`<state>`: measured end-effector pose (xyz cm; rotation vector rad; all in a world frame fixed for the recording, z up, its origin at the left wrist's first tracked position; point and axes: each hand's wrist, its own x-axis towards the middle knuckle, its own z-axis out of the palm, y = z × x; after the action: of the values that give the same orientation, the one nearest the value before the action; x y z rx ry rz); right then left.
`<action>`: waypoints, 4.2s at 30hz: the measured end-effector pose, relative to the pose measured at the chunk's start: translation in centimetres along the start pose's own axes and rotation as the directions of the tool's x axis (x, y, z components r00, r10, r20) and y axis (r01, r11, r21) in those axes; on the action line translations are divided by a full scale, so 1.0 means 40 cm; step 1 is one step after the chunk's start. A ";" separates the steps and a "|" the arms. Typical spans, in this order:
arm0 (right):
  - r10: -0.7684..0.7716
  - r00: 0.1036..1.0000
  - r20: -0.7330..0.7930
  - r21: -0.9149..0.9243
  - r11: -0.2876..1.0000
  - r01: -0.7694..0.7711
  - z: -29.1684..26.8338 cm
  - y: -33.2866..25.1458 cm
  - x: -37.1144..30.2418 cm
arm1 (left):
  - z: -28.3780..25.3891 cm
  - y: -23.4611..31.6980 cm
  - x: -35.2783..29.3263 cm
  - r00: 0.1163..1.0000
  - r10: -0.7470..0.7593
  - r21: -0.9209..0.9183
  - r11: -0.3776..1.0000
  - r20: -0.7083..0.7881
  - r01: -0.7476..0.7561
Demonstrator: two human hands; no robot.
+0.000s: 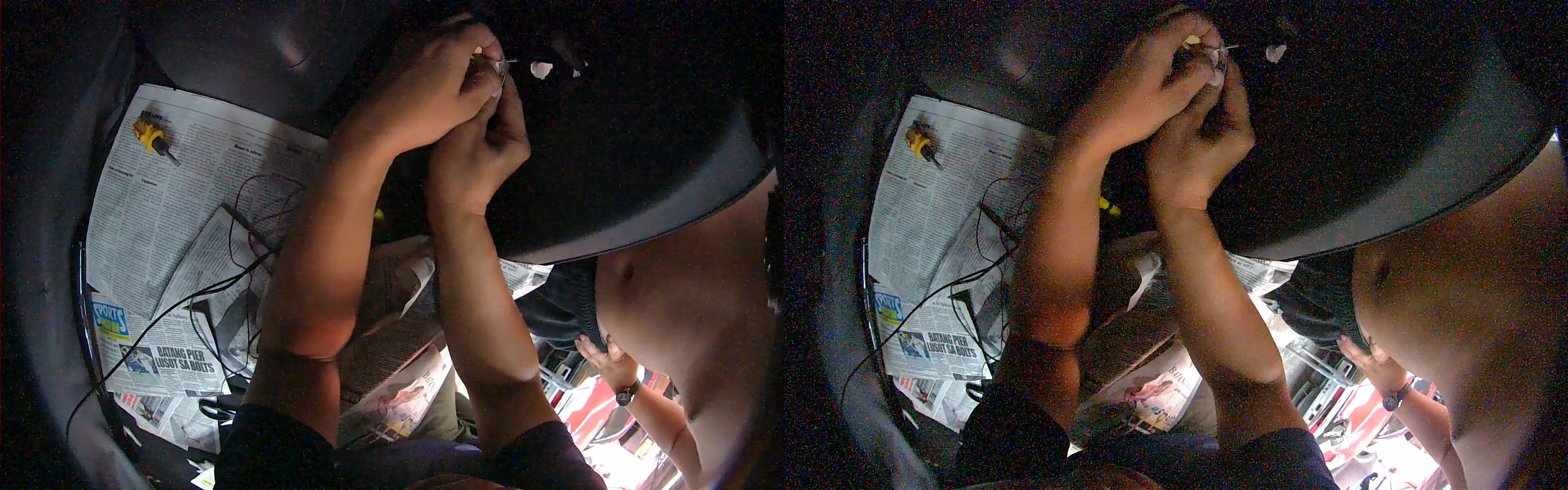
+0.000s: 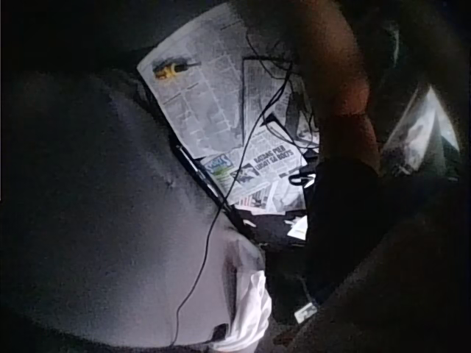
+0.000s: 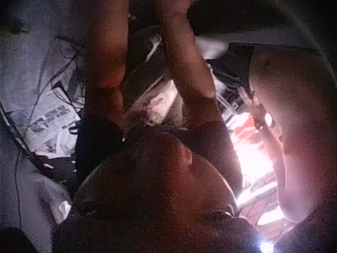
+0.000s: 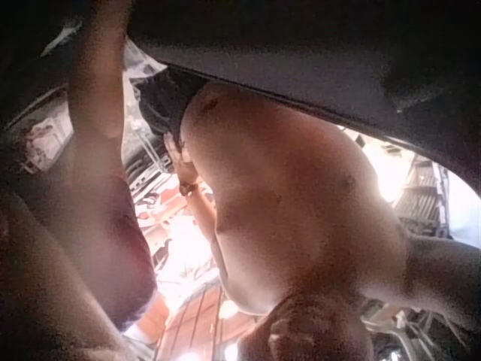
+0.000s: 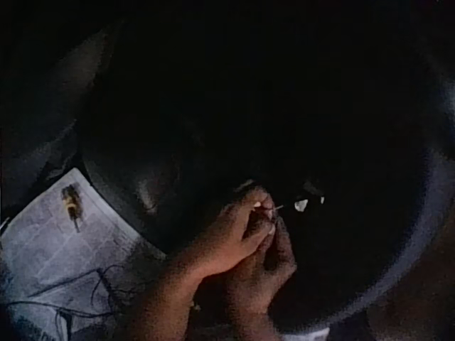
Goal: Repairing or connecting electrical wires for a car's tail light assembly.
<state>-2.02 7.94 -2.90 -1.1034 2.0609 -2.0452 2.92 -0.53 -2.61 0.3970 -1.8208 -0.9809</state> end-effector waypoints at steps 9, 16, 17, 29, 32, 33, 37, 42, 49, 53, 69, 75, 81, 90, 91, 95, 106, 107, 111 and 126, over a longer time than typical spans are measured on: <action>-0.012 1.000 0.001 0.008 1.000 0.012 0.000 -0.010 -0.003 | -0.001 0.001 0.001 1.000 -0.021 -0.040 0.999 -0.012 0.021; 0.040 0.999 0.002 0.011 0.999 -0.040 -0.002 -0.021 -0.008 | -0.005 0.002 -0.002 0.995 -0.095 -0.135 0.986 0.042 0.100; 0.054 0.999 0.004 0.011 0.999 -0.054 -0.001 -0.024 -0.010 | -0.006 0.000 -0.004 0.994 -0.096 -0.134 0.986 0.042 0.101; 0.043 0.999 0.011 0.028 0.999 -0.044 -0.004 -0.013 -0.008 | -0.006 0.003 -0.003 0.982 -0.142 -0.151 0.975 0.122 0.160; 0.020 1.000 0.006 0.019 1.000 -0.021 -0.009 -0.014 -0.006 | 0.006 -0.007 -0.003 0.986 -0.125 -0.187 0.972 0.112 0.144; 0.001 1.000 0.012 0.014 1.000 -0.001 -0.008 -0.018 -0.008 | 0.005 -0.007 -0.005 0.987 -0.118 -0.189 0.972 0.108 0.137; 0.060 0.998 0.034 0.038 0.997 -0.061 -0.011 -0.028 -0.008 | 0.000 -0.007 -0.003 0.979 -0.137 -0.210 0.963 0.151 0.168; 0.139 0.989 0.055 0.180 0.972 -0.147 -0.010 -0.025 -0.010 | 0.006 -0.007 -0.003 0.981 -0.136 -0.157 0.975 0.139 0.158; 0.019 1.000 -0.016 0.082 0.996 -0.018 -0.001 -0.002 -0.010 | -0.003 0.007 -0.005 0.974 -0.164 -0.161 0.969 0.159 0.189; 0.040 0.999 -0.023 0.093 0.995 -0.038 0.002 -0.010 -0.013 | 0.002 -0.001 -0.005 0.992 -0.084 -0.104 0.990 0.089 0.093; 0.088 0.994 0.061 0.162 0.982 -0.097 -0.009 -0.014 -0.001 | 0.005 -0.008 -0.003 0.990 -0.097 -0.177 0.978 0.099 0.113; 0.024 1.000 -0.006 0.083 0.996 -0.024 -0.013 -0.004 -0.017 | 0.009 0.015 0.001 0.974 -0.179 -0.243 0.947 0.141 0.209; 0.011 1.000 -0.027 0.120 0.993 -0.008 -0.005 0.010 -0.022 | 0.030 -0.008 0.011 0.992 -0.099 -0.181 0.977 0.076 0.111; -0.083 0.996 -0.021 0.043 0.996 0.083 -0.009 -0.007 -0.023 | -0.029 0.057 0.010 0.929 -0.288 -0.354 0.865 0.232 0.356; -0.082 0.996 -0.022 0.044 0.996 0.083 -0.006 -0.009 -0.024 | -0.032 0.062 0.010 0.962 -0.218 -0.318 0.912 0.162 0.260; -0.130 0.990 -0.045 0.019 0.991 0.131 0.000 0.003 -0.025 | -0.035 0.061 0.011 0.935 -0.294 -0.301 0.889 0.200 0.344; -0.158 0.986 -0.061 -0.037 0.987 0.156 0.005 -0.005 -0.020 | -0.037 0.077 0.037 0.920 -0.310 -0.276 0.886 0.240 0.371; -0.145 0.987 -0.074 -0.023 0.989 0.144 0.007 -0.001 -0.018 | -0.034 0.072 0.031 0.920 -0.311 -0.274 0.887 0.239 0.371; -0.143 0.988 -0.063 -0.005 0.990 0.143 0.004 0.007 -0.020 | -0.029 0.064 0.011 0.976 -0.194 -0.133 0.970 0.095 0.206; -0.131 0.990 -0.048 -0.026 0.991 0.129 -0.009 0.012 -0.027 | -0.038 0.090 0.024 0.922 -0.306 -0.032 0.946 0.237 0.322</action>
<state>-1.61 8.73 -3.75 -1.2348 2.0929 -2.1325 4.39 0.40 1.03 0.5644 -1.9595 -1.3568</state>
